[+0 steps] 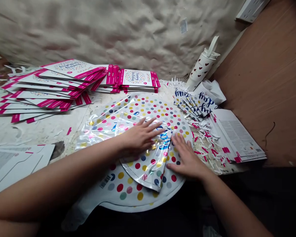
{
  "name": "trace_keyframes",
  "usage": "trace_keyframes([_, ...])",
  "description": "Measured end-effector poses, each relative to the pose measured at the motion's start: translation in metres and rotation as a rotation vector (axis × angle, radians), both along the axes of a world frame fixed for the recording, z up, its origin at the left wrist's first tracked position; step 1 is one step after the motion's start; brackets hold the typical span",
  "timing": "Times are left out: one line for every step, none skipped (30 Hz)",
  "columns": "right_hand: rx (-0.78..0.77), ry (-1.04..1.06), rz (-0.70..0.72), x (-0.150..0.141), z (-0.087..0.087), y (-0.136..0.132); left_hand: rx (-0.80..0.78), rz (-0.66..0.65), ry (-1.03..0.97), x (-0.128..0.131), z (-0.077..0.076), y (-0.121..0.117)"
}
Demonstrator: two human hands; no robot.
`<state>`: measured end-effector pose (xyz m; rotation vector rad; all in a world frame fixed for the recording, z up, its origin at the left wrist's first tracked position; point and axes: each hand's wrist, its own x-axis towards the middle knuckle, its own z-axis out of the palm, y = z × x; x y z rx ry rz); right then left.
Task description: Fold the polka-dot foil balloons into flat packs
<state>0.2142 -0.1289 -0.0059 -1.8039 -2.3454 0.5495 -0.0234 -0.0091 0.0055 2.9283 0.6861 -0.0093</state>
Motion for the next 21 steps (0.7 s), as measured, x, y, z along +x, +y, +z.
trace_keyframes([0.085, 0.019, 0.017, -0.008, -0.005, -0.005, -0.032, -0.055, 0.001, 0.009, -0.003, -0.001])
trace_keyframes([0.194, 0.052, 0.064, -0.015, -0.010, -0.009, -0.054, -0.059, 0.001, 0.017, -0.007, -0.001])
trace_keyframes([0.309, 0.091, 0.144, -0.022, -0.014, -0.011, -0.069, -0.030, 0.001, 0.023, -0.011, -0.001])
trace_keyframes([0.412, 0.133, 0.251, -0.026, -0.018, -0.013, -0.076, 0.014, -0.001, 0.028, -0.014, -0.002])
trace_keyframes([0.489, 0.174, 0.360, -0.029, -0.020, -0.013, -0.078, 0.057, -0.002, 0.031, -0.016, -0.002])
trace_keyframes([0.532, 0.211, 0.452, -0.029, -0.021, -0.013, -0.081, 0.083, -0.002, 0.032, -0.017, -0.004])
trace_keyframes([0.537, 0.243, 0.515, -0.027, -0.022, -0.013, -0.091, 0.089, 0.003, 0.029, -0.017, -0.005])
trace_keyframes([0.508, 0.274, 0.547, -0.024, -0.021, -0.012, -0.104, 0.086, 0.009, 0.024, -0.017, -0.007])
trace_keyframes([0.446, 0.307, 0.552, -0.020, -0.019, -0.010, -0.119, 0.085, 0.018, 0.015, -0.016, -0.009])
trace_keyframes([0.360, 0.348, 0.537, -0.016, -0.016, -0.008, -0.132, 0.093, 0.030, 0.002, -0.016, -0.011])
trace_keyframes([0.247, 0.395, 0.503, -0.012, -0.013, -0.005, -0.139, 0.121, 0.039, -0.013, -0.016, -0.012])
trace_keyframes([0.120, 0.443, 0.449, -0.009, -0.008, -0.001, -0.143, 0.169, 0.046, -0.030, -0.016, -0.013])
trace_keyframes([-0.004, 0.490, 0.361, -0.008, -0.004, 0.004, -0.148, 0.226, 0.049, -0.048, -0.015, -0.012])
trace_keyframes([-0.118, 0.537, 0.240, -0.008, 0.000, 0.011, -0.166, 0.279, 0.048, -0.066, -0.013, -0.010])
trace_keyframes([-0.228, 0.590, 0.077, -0.011, 0.004, 0.018, -0.215, 0.322, 0.042, -0.082, -0.008, -0.008])
trace_keyframes([-0.328, 0.645, -0.104, -0.014, 0.007, 0.026, -0.295, 0.359, 0.025, -0.094, -0.002, -0.004])
trace_keyframes([-0.415, 0.695, -0.276, -0.019, 0.009, 0.035, -0.380, 0.417, -0.018, -0.103, 0.007, -0.002])
trace_keyframes([-0.488, 0.736, -0.419, -0.025, 0.010, 0.043, -0.433, 0.506, -0.087, -0.107, 0.017, -0.001])
trace_keyframes([-0.551, 0.761, -0.521, -0.031, 0.011, 0.051, -0.419, 0.618, -0.177, -0.107, 0.027, -0.002])
trace_keyframes([-0.596, 0.768, -0.582, -0.036, 0.011, 0.058, -0.346, 0.719, -0.274, -0.102, 0.036, -0.007])
trace_keyframes([-0.622, 0.757, -0.610, -0.040, 0.010, 0.063, -0.216, 0.784, -0.353, -0.093, 0.042, -0.015])
